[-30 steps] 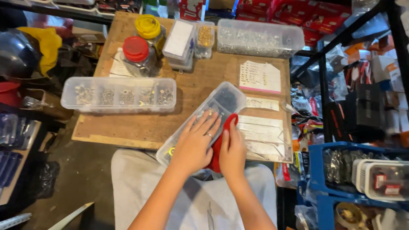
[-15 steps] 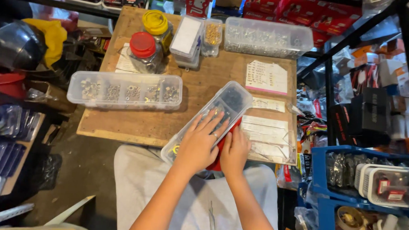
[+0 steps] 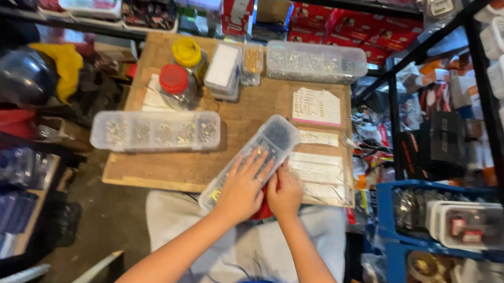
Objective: Wiping and cleaning plastic organizers containing small hardware parts.
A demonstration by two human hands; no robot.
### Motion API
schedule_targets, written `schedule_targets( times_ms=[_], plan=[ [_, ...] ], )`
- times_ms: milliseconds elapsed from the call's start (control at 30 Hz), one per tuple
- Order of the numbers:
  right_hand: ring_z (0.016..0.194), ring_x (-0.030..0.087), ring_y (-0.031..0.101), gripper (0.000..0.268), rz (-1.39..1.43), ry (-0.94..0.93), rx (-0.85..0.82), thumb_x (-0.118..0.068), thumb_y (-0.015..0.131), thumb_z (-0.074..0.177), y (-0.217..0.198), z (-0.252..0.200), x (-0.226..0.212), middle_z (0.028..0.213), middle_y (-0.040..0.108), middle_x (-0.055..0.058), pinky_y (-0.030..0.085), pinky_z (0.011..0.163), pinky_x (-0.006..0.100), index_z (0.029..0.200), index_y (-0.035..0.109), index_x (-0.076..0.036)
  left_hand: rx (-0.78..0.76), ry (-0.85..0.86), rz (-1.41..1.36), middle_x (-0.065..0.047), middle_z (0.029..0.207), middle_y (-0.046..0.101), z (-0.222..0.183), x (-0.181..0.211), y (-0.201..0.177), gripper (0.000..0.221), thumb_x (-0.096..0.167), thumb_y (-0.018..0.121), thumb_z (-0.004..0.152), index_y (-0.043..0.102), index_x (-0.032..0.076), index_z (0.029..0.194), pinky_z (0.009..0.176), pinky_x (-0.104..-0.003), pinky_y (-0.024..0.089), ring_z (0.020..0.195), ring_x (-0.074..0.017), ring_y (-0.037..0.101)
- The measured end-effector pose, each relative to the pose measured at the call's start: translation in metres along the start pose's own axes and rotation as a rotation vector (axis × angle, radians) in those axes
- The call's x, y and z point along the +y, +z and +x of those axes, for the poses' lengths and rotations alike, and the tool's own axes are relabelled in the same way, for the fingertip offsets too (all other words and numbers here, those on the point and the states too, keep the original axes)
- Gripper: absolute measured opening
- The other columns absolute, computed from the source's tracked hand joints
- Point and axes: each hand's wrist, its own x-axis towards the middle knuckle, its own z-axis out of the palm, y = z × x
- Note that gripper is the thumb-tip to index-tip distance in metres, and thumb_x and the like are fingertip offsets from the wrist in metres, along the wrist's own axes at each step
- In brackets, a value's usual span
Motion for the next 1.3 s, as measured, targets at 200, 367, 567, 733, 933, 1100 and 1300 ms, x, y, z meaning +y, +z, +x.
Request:
schedule_targets(
  times_ms=[200, 367, 567, 733, 933, 1100, 1300],
  plan=[
    [0.077, 0.026, 0.069, 0.023, -0.123, -0.045, 0.071, -0.022, 0.067, 0.085, 0.004, 0.005, -0.006, 0.082, 0.068, 0.004, 0.049, 0.071, 0.04, 0.105, 0.074, -0.014, -0.018, -0.01, -0.039, -0.016, 0.157, 0.044, 0.007, 0.001, -0.008, 0.077, 0.012, 0.068, 0.074, 0.05, 0.009, 0.149, 0.12, -0.054, 0.023, 0.149, -0.0356, 0.033],
    [0.071, 0.034, 0.06, 0.035, -0.093, 0.016, 0.0, -0.013, 0.063, 0.08, -0.021, 0.017, -0.036, 0.092, 0.071, 0.012, 0.043, 0.071, 0.04, 0.114, 0.071, -0.006, 0.071, -0.056, -0.181, -0.014, 0.155, 0.047, 0.01, 0.008, -0.019, 0.07, 0.007, 0.062, 0.074, 0.054, 0.006, 0.143, 0.121, -0.048, 0.022, 0.149, -0.0325, 0.034],
    [0.067, 0.034, 0.058, 0.032, -0.087, 0.01, -0.004, -0.013, 0.062, 0.084, -0.015, 0.009, -0.03, 0.08, 0.067, 0.01, 0.043, 0.071, 0.041, 0.114, 0.071, -0.005, 0.098, -0.06, -0.184, -0.014, 0.154, 0.048, 0.002, 0.004, -0.008, 0.069, 0.007, 0.063, 0.072, 0.057, 0.006, 0.141, 0.12, -0.048, 0.024, 0.148, -0.0322, 0.036],
    [0.073, 0.027, 0.066, 0.025, -0.145, -0.088, 0.125, -0.022, 0.065, 0.086, -0.005, 0.007, -0.019, 0.076, 0.063, 0.005, 0.048, 0.069, 0.039, 0.106, 0.073, -0.012, 0.048, -0.026, -0.054, -0.014, 0.153, 0.049, 0.001, -0.003, 0.003, 0.079, 0.015, 0.072, 0.07, 0.053, 0.012, 0.147, 0.12, -0.052, 0.025, 0.147, -0.034, 0.038],
    [0.074, 0.028, 0.066, 0.021, -0.139, -0.139, 0.166, -0.024, 0.066, 0.088, -0.007, 0.007, -0.019, 0.076, 0.063, 0.006, 0.049, 0.07, 0.04, 0.104, 0.073, -0.011, 0.084, -0.032, -0.043, -0.013, 0.153, 0.051, -0.004, 0.001, 0.004, 0.076, 0.014, 0.071, 0.072, 0.055, 0.012, 0.146, 0.122, -0.051, 0.025, 0.148, -0.0327, 0.039],
    [0.074, 0.029, 0.066, 0.022, -0.123, -0.138, 0.155, -0.026, 0.066, 0.087, -0.001, 0.001, -0.01, 0.076, 0.062, 0.006, 0.048, 0.07, 0.041, 0.102, 0.073, -0.011, 0.087, -0.034, -0.038, -0.013, 0.153, 0.051, -0.006, -0.001, 0.012, 0.076, 0.015, 0.071, 0.072, 0.055, 0.013, 0.146, 0.122, -0.051, 0.025, 0.148, -0.0322, 0.039],
    [0.074, 0.03, 0.066, 0.027, -0.091, -0.138, 0.142, -0.031, 0.071, 0.083, -0.001, 0.002, -0.008, 0.075, 0.062, 0.006, 0.048, 0.069, 0.042, 0.102, 0.072, -0.012, 0.073, -0.045, -0.041, -0.011, 0.153, 0.05, -0.005, -0.002, 0.009, 0.075, 0.016, 0.072, 0.072, 0.055, 0.015, 0.146, 0.122, -0.05, 0.025, 0.149, -0.0309, 0.038]
  ],
)
